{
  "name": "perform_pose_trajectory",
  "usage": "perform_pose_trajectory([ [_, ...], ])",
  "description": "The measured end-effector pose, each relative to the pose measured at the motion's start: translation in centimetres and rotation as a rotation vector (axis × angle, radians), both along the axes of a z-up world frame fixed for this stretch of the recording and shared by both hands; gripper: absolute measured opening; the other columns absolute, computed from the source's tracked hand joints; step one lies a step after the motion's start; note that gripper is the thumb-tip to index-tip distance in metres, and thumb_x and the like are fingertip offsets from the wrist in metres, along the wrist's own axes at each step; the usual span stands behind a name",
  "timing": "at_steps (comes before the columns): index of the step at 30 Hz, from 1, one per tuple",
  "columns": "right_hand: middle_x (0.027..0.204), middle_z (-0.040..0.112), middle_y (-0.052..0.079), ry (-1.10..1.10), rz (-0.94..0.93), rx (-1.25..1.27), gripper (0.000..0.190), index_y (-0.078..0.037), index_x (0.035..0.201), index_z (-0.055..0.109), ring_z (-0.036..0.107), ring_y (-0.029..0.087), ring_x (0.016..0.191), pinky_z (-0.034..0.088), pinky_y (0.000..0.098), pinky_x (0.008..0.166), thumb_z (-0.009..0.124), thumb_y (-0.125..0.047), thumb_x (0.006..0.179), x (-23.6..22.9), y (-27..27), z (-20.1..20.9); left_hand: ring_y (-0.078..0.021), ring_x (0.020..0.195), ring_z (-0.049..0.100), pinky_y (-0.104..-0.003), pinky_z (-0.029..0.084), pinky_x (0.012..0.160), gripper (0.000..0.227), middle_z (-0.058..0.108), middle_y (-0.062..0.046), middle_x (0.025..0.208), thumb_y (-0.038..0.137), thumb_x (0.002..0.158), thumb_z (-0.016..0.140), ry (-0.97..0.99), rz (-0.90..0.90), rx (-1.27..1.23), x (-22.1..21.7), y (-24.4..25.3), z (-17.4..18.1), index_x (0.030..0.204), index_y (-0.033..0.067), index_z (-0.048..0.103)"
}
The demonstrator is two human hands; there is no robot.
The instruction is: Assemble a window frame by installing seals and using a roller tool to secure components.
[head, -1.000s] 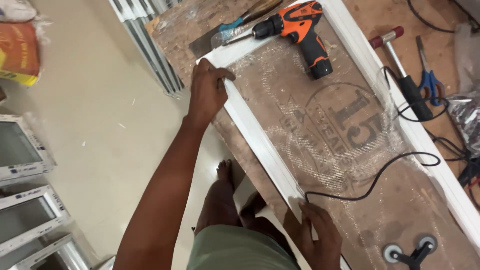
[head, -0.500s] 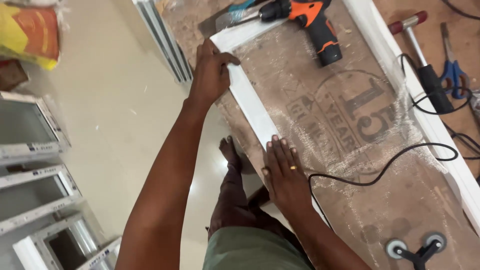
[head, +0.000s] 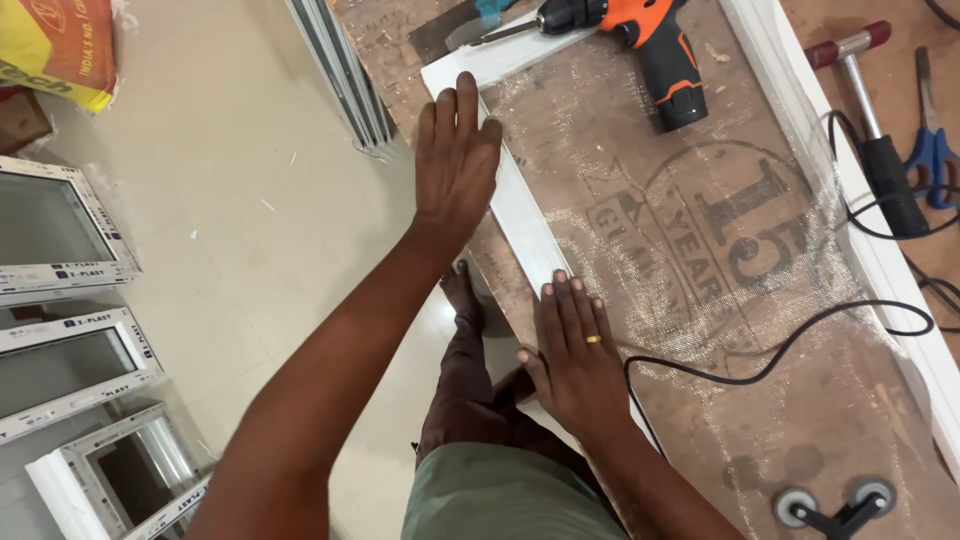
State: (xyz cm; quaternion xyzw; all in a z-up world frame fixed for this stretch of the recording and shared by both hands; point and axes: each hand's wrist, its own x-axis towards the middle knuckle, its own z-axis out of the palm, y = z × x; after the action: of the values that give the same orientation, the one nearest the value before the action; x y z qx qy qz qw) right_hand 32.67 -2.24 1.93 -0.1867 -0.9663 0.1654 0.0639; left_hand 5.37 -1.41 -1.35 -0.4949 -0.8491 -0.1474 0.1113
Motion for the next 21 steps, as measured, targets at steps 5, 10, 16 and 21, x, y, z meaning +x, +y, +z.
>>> perform_pose_trajectory([
  [5, 0.159, 0.037, 0.027, 0.024, 0.001, 0.014, 0.072, 0.004, 0.153, 0.037, 0.036, 0.042, 0.149, 0.030, 0.0564, 0.120, 0.048, -0.046, 0.102, 0.1, 0.0, 0.1, -0.0437, 0.135, 0.044, -0.055, 0.031, 0.117, 0.024, 0.039, -0.028, 0.155, 0.009, 0.102, 0.057, 0.087, -0.029, -0.032, 2.1, 0.1, 0.1, 0.102, -0.0100, 0.072],
  [10, 0.160, 0.037, 0.028, 0.038, 0.016, 0.005, 0.074, 0.005, 0.152, 0.037, 0.034, 0.043, 0.149, 0.028, 0.0558, 0.119, 0.049, -0.047, 0.101, 0.2, 0.1, 0.3, -0.0479, 0.137, 0.039, -0.056, 0.025, 0.118, 0.075, 0.035, -0.030, 0.153, 0.042, 0.092, 0.065, -0.078, 0.043, -0.105, 6.0, -0.1, 1.9, 0.128, -0.0236, 0.057],
  [16, 0.145, 0.045, 0.030, -0.046, 0.040, -0.036, 0.065, 0.005, 0.135, 0.050, 0.033, 0.045, 0.148, 0.024, 0.0581, 0.125, 0.059, -0.048, 0.099, 1.1, 0.3, -1.6, -0.0523, 0.148, 0.016, -0.057, 0.011, 0.122, 0.093, 0.017, -0.035, 0.158, 0.061, 0.093, 0.058, -0.470, -0.095, -0.285, 12.1, -1.8, 1.9, 0.152, -0.0067, 0.032],
  [21, 0.145, 0.046, 0.037, 0.083, 0.075, -0.058, 0.073, 0.012, 0.139, 0.049, 0.034, 0.051, 0.143, 0.023, 0.0577, 0.121, 0.062, -0.043, 0.094, 1.0, 0.4, -1.1, -0.0422, 0.157, 0.015, -0.057, 0.011, 0.126, 0.079, 0.017, -0.023, 0.169, 0.062, 0.100, 0.046, -0.312, -0.132, -0.192, 13.1, -3.2, 0.1, 0.160, 0.0118, 0.031],
])
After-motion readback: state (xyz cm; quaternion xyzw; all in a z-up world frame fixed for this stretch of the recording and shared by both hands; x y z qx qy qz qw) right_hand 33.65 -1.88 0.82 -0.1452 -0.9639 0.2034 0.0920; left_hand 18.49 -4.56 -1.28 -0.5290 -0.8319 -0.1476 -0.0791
